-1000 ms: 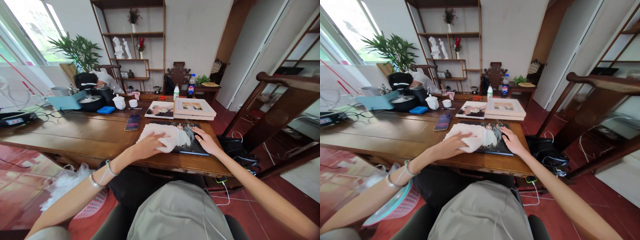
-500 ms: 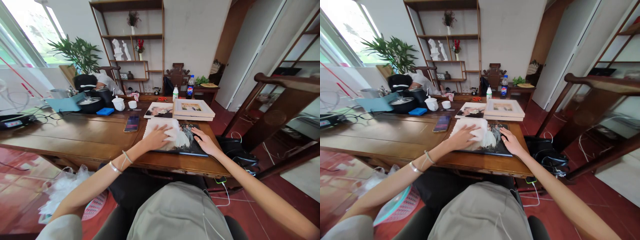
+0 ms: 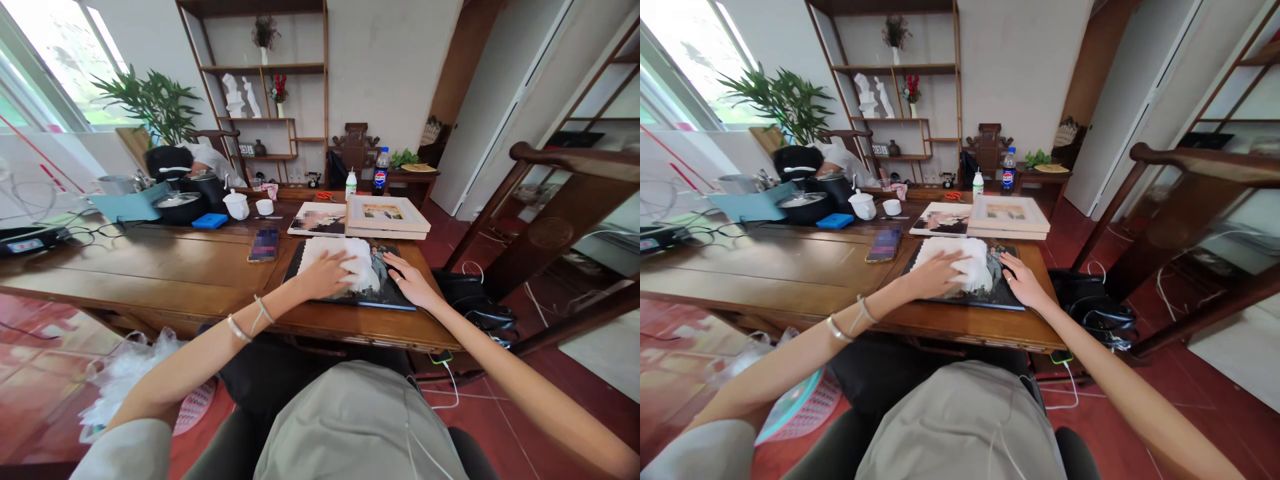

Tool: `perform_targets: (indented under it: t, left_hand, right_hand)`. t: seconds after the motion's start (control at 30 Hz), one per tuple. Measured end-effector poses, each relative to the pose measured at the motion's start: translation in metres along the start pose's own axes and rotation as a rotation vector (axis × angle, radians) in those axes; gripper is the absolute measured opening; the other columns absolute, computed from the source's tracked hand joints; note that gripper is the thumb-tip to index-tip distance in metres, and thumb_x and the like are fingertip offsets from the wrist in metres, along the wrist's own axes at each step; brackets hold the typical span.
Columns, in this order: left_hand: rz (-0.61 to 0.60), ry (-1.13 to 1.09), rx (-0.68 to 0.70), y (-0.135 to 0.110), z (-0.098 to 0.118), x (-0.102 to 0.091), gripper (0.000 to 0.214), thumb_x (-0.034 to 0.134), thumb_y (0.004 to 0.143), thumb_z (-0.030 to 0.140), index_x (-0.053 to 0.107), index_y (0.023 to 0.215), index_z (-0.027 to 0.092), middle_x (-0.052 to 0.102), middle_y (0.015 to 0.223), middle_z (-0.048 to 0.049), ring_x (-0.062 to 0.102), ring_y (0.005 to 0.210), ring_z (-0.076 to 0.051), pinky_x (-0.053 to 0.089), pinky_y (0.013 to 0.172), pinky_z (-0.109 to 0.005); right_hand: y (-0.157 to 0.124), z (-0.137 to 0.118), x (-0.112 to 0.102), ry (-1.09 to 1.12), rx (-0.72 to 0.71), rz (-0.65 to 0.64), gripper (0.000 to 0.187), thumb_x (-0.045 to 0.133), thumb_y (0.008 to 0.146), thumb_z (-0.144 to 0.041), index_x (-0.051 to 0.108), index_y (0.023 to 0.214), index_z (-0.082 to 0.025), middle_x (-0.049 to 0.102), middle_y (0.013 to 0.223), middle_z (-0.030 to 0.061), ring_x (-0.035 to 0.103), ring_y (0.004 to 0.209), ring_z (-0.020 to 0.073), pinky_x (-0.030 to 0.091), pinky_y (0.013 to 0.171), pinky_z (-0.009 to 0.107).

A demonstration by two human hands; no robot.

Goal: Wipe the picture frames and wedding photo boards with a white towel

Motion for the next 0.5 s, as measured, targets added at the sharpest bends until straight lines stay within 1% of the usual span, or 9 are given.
perform_targets:
  t: [0.07, 0.13, 0.2, 0.23, 0.3, 0.37, 0.43, 0.5]
  left_hand:
    - [-0.005, -0.005, -0.052, 0.017, -0.019, 0.006, 0.035, 0.037, 0.096, 0.036, 0.058, 0.121, 0.024, 0.037, 0.147, -0.0057, 0.03, 0.136, -0.027, 0.031, 0.106, -0.05]
    - [0.012, -0.012, -0.088, 0.031, -0.03, 0.008, 0.037, 0.036, 0.096, 0.036, 0.054, 0.126, 0.022, 0.038, 0.146, -0.0075, 0.032, 0.135, -0.027, 0.033, 0.105, -0.051]
    - [0.021, -0.017, -0.109, 0.037, -0.031, 0.008, 0.038, 0.036, 0.096, 0.036, 0.053, 0.127, 0.023, 0.039, 0.145, -0.0074, 0.033, 0.134, -0.028, 0.034, 0.103, -0.053]
    - [0.019, -0.016, -0.112, 0.037, -0.027, 0.006, 0.037, 0.037, 0.096, 0.035, 0.054, 0.126, 0.023, 0.04, 0.145, -0.0073, 0.033, 0.133, -0.028, 0.034, 0.103, -0.053]
    - [0.009, -0.01, -0.086, 0.031, -0.01, 0.001, 0.034, 0.038, 0.096, 0.034, 0.057, 0.122, 0.024, 0.04, 0.145, -0.0073, 0.034, 0.133, -0.028, 0.035, 0.102, -0.054]
    - [0.0, 0.002, -0.032, 0.018, 0.017, -0.007, 0.032, 0.04, 0.095, 0.033, 0.061, 0.118, 0.025, 0.039, 0.146, -0.0065, 0.034, 0.133, -0.028, 0.036, 0.102, -0.053]
    - [-0.006, 0.02, -0.007, 0.0, 0.046, -0.013, 0.031, 0.041, 0.094, 0.034, 0.064, 0.112, 0.025, 0.039, 0.146, -0.0052, 0.032, 0.134, -0.028, 0.035, 0.102, -0.055]
    - [0.019, 0.036, 0.012, -0.017, 0.072, -0.019, 0.031, 0.042, 0.093, 0.037, 0.066, 0.108, 0.024, 0.038, 0.147, -0.0043, 0.031, 0.135, -0.031, 0.033, 0.103, -0.056]
  right_hand:
    - [0.0, 0.0, 0.0, -0.006, -0.001, 0.004, 0.04, 0.044, 0.088, -0.025, 0.058, 0.126, -0.022, 0.049, 0.139, 0.0071, 0.038, 0.133, 0.0237, 0.026, 0.113, 0.049]
    - [-0.001, -0.001, 0.0, -0.013, -0.005, 0.008, 0.04, 0.043, 0.088, -0.025, 0.058, 0.126, -0.022, 0.05, 0.138, 0.0076, 0.039, 0.133, 0.0236, 0.026, 0.113, 0.049]
    - [-0.001, -0.001, -0.001, -0.017, -0.012, 0.012, 0.04, 0.043, 0.089, -0.025, 0.058, 0.126, -0.022, 0.05, 0.138, 0.0075, 0.039, 0.132, 0.0232, 0.026, 0.113, 0.049]
    - [-0.001, -0.001, -0.001, -0.016, -0.016, 0.015, 0.04, 0.043, 0.088, -0.026, 0.058, 0.125, -0.022, 0.051, 0.137, 0.0073, 0.039, 0.132, 0.0232, 0.026, 0.113, 0.049]
    - [-0.001, -0.001, -0.001, -0.007, -0.022, 0.019, 0.04, 0.044, 0.088, -0.026, 0.058, 0.125, -0.022, 0.051, 0.137, 0.0072, 0.04, 0.132, 0.0235, 0.026, 0.113, 0.049]
    - [-0.001, -0.001, -0.002, 0.004, -0.023, 0.02, 0.04, 0.045, 0.088, -0.026, 0.059, 0.124, -0.023, 0.051, 0.137, 0.0069, 0.04, 0.132, 0.024, 0.027, 0.113, 0.049]
    - [-0.001, 0.0, -0.002, 0.008, -0.021, 0.017, 0.04, 0.045, 0.087, -0.025, 0.059, 0.124, -0.024, 0.052, 0.137, 0.0057, 0.04, 0.132, 0.0238, 0.027, 0.113, 0.049]
    - [-0.001, -0.001, -0.002, 0.008, -0.02, 0.013, 0.04, 0.044, 0.087, -0.025, 0.058, 0.124, -0.025, 0.052, 0.137, 0.0046, 0.04, 0.132, 0.0232, 0.027, 0.113, 0.049]
Point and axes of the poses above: each hand's wrist, its own y-axis towards the middle knuckle, its own x-axis out of the palm, z = x × y, the point moved 6 cm from there along y, towards the middle knuckle
